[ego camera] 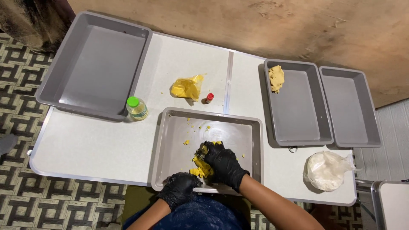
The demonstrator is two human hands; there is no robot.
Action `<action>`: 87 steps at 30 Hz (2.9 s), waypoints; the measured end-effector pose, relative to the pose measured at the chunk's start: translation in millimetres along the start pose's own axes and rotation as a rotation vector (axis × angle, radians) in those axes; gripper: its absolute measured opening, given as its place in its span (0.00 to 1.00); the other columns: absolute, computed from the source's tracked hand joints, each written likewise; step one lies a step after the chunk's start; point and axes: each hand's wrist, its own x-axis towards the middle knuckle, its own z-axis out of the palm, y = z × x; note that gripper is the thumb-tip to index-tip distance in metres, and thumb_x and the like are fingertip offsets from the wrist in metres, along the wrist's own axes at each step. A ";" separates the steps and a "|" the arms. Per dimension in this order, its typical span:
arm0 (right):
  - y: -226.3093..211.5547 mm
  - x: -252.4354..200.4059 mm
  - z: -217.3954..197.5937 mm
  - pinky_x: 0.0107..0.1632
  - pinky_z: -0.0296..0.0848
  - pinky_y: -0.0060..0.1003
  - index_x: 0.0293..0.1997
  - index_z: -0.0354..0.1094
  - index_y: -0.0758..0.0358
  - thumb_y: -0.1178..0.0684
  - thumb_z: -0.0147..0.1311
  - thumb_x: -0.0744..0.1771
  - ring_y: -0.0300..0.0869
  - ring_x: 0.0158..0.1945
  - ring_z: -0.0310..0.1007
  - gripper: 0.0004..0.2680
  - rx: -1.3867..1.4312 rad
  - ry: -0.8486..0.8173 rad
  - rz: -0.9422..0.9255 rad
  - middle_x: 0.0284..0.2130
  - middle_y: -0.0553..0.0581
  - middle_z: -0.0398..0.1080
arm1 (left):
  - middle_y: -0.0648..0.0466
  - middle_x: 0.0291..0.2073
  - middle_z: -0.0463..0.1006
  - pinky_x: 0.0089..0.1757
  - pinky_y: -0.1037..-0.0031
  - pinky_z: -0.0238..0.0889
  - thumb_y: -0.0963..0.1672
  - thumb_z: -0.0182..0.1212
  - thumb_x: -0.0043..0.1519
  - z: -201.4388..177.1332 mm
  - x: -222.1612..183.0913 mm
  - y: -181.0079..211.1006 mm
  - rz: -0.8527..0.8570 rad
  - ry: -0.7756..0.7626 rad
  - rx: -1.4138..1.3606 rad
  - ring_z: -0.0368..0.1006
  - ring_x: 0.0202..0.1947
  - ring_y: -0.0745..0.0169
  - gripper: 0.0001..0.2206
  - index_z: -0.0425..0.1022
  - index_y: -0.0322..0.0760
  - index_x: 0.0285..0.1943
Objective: Kneading a batch of yellow dough on a metal tray and incorporating red food coloring by hand.
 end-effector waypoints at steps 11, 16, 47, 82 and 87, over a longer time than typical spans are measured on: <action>62.1 46.5 77.6 0.58 0.72 0.40 0.55 0.74 0.52 0.62 0.57 0.58 0.50 0.58 0.74 0.20 0.757 0.339 0.587 0.53 0.55 0.74 | 0.55 0.36 0.84 0.44 0.58 0.73 0.45 0.70 0.48 -24.7 4.9 11.7 0.097 0.020 0.073 0.80 0.37 0.49 0.14 0.86 0.51 0.44; 66.3 54.0 34.0 0.53 0.72 0.37 0.59 0.71 0.55 0.49 0.59 0.64 0.44 0.52 0.75 0.17 1.299 0.417 0.800 0.51 0.53 0.76 | 0.53 0.39 0.85 0.47 0.57 0.73 0.42 0.70 0.47 -17.4 4.7 3.7 0.068 0.024 0.051 0.80 0.40 0.47 0.17 0.86 0.48 0.47; 51.6 -4.5 32.2 0.41 0.81 0.53 0.70 0.61 0.32 0.25 0.66 0.58 0.62 0.57 0.73 0.33 -0.011 0.382 -0.015 0.74 0.69 0.48 | 0.55 0.42 0.84 0.43 0.54 0.73 0.47 0.70 0.50 -28.4 1.6 7.3 0.076 -0.033 0.084 0.79 0.41 0.46 0.19 0.84 0.55 0.52; 55.4 -9.8 110.1 0.59 0.54 0.52 0.64 0.52 0.58 0.46 0.59 0.66 0.61 0.58 0.52 0.23 0.184 0.217 0.141 0.56 0.67 0.53 | 0.56 0.32 0.82 0.40 0.60 0.72 0.43 0.68 0.49 -42.1 -0.4 21.5 0.025 0.013 0.044 0.78 0.34 0.50 0.08 0.83 0.51 0.37; 57.6 -31.7 -37.1 0.74 0.57 0.53 0.78 0.28 0.63 0.38 0.54 0.67 0.53 0.76 0.53 0.37 1.391 -0.066 0.046 0.74 0.61 0.51 | 0.55 0.37 0.85 0.44 0.58 0.74 0.45 0.70 0.51 -48.6 -0.9 24.8 0.050 0.038 0.036 0.80 0.38 0.50 0.12 0.86 0.50 0.45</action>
